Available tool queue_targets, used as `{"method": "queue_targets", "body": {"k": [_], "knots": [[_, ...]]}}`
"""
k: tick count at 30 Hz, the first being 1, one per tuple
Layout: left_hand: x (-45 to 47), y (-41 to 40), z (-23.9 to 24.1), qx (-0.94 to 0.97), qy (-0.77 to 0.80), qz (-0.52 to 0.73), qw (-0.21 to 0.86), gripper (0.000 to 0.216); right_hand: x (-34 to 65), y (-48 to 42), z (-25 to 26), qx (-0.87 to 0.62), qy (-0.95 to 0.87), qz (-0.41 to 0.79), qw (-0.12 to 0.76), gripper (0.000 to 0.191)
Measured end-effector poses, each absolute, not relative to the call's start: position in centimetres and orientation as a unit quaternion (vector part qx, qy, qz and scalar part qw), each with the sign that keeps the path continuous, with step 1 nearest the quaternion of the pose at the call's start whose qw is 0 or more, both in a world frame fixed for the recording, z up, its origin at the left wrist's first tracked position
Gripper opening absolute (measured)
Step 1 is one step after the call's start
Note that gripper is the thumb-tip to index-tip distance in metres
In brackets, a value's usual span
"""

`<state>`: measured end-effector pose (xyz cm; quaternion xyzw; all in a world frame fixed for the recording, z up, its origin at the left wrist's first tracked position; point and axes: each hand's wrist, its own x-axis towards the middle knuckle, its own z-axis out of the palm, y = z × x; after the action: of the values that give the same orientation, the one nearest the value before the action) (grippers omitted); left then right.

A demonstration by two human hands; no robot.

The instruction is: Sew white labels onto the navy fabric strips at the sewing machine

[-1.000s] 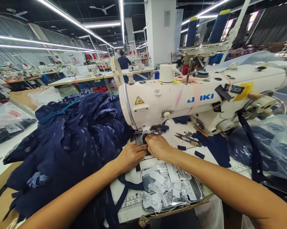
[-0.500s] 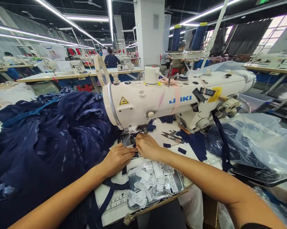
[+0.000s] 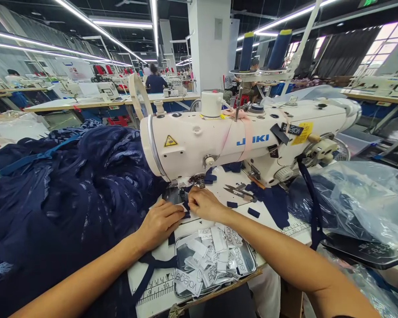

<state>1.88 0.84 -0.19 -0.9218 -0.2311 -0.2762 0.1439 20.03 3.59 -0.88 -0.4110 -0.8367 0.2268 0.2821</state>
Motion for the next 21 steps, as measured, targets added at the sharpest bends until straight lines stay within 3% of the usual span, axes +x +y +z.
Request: {"method": "queue_targets", "body": {"k": [9,21], "knots": [[2.0,0.7,0.1,-0.886,-0.274,-0.233,0.293,0.018,19.8,3.3,-0.9,-0.44,-0.811,0.245,0.298,0.02],[2.6,1.0,0.2,-0.906,-0.238,-0.171,0.307,0.021,19.9,2.8,-0.2,-0.424,-0.834,0.204,0.286,0.015]]}}
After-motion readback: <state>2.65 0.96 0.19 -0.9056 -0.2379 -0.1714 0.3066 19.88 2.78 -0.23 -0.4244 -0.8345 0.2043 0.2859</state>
